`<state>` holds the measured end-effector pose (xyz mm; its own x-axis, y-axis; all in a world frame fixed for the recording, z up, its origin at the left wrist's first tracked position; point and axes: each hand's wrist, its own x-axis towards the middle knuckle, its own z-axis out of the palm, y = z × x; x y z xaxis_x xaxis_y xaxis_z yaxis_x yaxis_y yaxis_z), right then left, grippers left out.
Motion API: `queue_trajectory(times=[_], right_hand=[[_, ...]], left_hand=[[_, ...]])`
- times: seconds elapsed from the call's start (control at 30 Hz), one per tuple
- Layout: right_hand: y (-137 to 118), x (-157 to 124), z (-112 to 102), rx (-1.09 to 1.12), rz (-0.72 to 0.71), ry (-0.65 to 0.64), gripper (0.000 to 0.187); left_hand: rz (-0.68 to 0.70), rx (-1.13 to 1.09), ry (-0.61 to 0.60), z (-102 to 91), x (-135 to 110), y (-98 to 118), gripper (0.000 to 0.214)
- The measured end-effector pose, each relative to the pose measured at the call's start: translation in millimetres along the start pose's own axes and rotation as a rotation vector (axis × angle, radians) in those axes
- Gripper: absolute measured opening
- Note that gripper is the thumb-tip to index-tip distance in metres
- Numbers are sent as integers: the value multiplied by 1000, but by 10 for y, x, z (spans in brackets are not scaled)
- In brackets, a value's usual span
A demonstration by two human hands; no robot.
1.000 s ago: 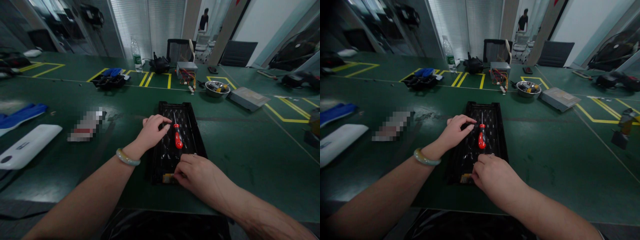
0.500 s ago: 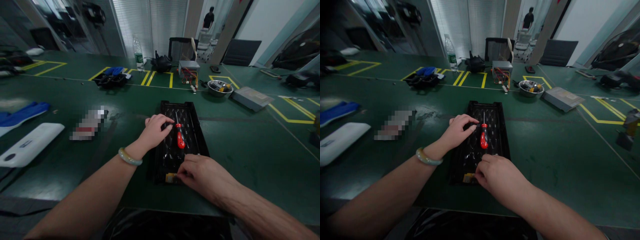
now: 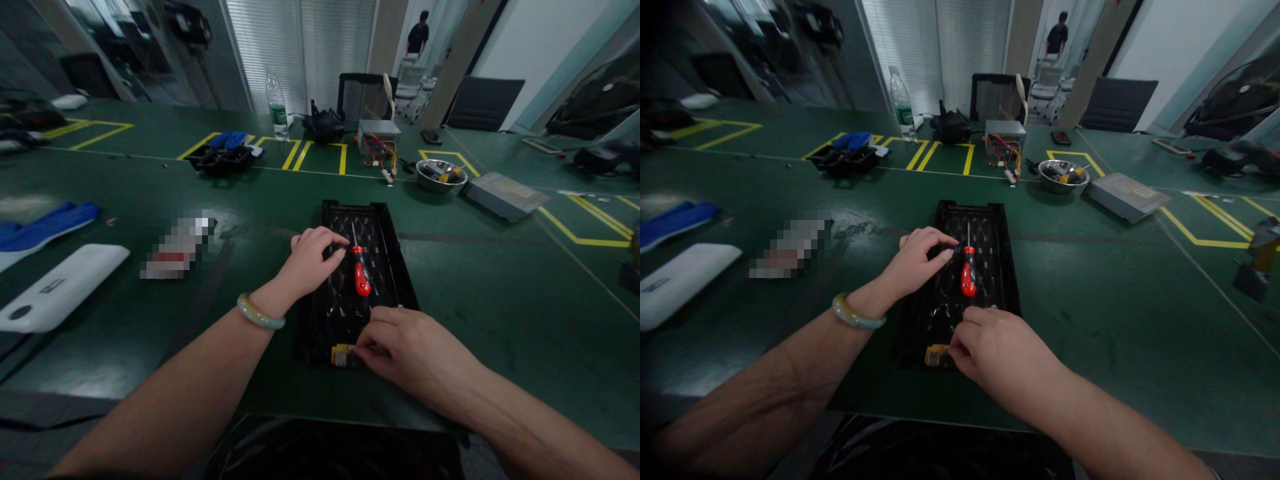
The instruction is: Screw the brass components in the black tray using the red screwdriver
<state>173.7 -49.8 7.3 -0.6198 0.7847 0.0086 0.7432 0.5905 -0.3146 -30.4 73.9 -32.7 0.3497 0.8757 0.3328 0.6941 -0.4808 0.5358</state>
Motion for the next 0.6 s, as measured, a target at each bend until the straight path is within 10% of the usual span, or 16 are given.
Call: queue_trajectory(times=[0.6], right_hand=[[-3, 88, 33, 52, 27, -58, 10]], left_hand=[[3, 29, -8, 20, 5, 2, 20]])
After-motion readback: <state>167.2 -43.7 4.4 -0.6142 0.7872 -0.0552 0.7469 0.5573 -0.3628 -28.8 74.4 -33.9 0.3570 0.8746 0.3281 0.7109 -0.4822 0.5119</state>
